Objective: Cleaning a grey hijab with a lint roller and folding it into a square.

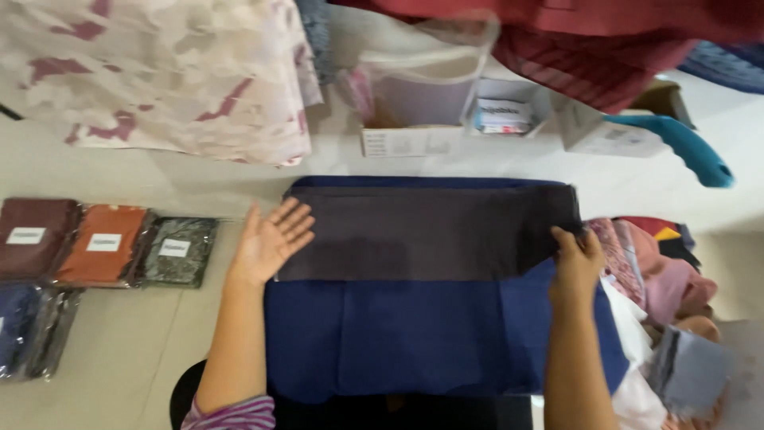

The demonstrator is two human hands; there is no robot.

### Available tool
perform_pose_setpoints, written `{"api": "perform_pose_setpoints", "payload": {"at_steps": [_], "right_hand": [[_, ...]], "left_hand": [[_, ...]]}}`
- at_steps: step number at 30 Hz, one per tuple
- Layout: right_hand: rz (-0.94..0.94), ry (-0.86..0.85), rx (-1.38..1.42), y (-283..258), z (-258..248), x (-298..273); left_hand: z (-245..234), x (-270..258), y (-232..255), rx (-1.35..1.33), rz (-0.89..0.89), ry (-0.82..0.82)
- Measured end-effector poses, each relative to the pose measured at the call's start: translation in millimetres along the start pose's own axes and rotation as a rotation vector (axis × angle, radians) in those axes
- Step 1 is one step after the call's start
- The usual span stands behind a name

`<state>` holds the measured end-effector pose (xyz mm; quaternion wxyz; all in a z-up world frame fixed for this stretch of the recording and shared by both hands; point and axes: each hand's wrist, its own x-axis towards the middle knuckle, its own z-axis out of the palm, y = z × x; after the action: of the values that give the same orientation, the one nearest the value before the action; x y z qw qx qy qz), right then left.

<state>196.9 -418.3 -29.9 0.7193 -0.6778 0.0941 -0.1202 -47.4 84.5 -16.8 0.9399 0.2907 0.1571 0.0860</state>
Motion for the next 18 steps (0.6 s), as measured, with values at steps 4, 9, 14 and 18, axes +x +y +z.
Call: {"api": "perform_pose_setpoints", "payload": {"at_steps": [4,9,14,18], "right_hand": [[-0.437,-0.161,-0.091,-52.8,89.2,-99.6],[-0.689,-0.406,-0.215,-79.8,204.1,-240.5],[-0.802,-0.787,-0.464,-1.4,259.7,-310.4],[-0.751,-1.079,-0.62,-23.0,246.7,-320.0]], "left_hand": [[2.2,7.0,-2.5,0.089,-0.076,0.06],[-2.1,9.2,0.8,0.107,-0.114,0.046],[5.3,7.4,1.7,0.251,-0.181,0.177],[-34.1,25.3,-7.8,0.368,-0.202,0.323]]}}
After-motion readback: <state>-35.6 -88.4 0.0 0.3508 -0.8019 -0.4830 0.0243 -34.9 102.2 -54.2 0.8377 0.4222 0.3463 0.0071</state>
